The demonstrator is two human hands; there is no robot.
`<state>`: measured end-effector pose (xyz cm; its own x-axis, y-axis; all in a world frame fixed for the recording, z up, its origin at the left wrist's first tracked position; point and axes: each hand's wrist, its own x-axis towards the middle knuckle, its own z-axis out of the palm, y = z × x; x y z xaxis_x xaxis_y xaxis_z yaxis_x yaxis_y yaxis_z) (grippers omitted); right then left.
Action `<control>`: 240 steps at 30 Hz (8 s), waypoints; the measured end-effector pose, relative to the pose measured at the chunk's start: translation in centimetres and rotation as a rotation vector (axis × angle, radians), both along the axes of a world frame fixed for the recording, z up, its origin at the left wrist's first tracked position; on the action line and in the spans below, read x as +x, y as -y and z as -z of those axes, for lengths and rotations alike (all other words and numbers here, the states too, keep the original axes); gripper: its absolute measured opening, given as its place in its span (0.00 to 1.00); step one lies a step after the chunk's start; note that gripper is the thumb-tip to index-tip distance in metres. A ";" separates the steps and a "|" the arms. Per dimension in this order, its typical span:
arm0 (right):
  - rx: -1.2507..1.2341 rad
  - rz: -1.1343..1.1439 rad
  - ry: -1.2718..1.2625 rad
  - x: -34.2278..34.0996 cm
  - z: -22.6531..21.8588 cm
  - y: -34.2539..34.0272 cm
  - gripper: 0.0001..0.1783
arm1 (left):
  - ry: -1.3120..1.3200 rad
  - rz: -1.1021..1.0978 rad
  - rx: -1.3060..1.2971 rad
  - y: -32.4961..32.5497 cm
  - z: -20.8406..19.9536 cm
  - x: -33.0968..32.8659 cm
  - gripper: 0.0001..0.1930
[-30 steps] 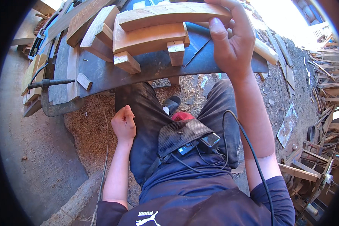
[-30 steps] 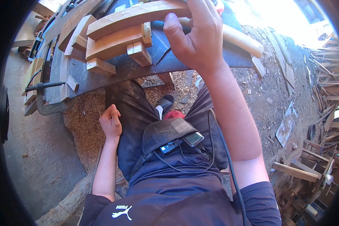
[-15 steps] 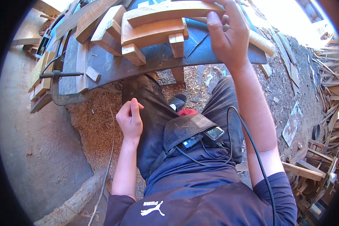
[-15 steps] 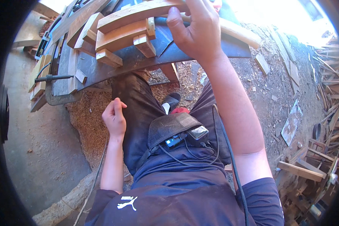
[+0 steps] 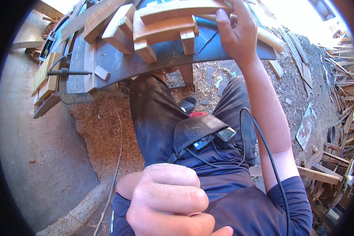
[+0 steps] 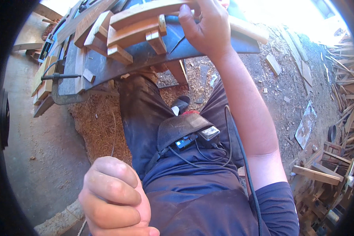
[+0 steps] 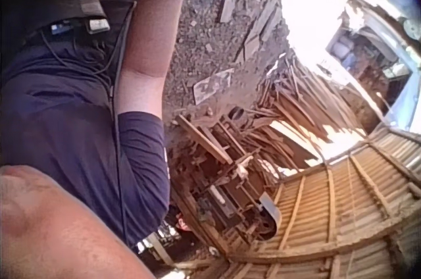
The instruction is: Assembling small wooden blocks and pieces into a structure using manual fit and a hammer.
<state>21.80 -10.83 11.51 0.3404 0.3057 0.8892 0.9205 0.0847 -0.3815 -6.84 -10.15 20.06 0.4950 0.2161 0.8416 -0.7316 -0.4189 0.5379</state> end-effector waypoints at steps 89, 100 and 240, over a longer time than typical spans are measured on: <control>-0.232 -0.441 -0.482 -0.1 0.5 1.3 0.25 | -0.760 -0.238 0.161 -13.0 -0.3 13.0 0.10; -0.162 -0.449 -0.421 -0.2 0.6 1.6 0.27 | -0.553 -0.242 0.241 -13.5 1.1 13.1 0.12; -0.115 -0.546 -0.898 -0.9 -0.2 2.5 0.12 | -0.384 -0.556 0.709 -13.5 3.1 10.6 0.20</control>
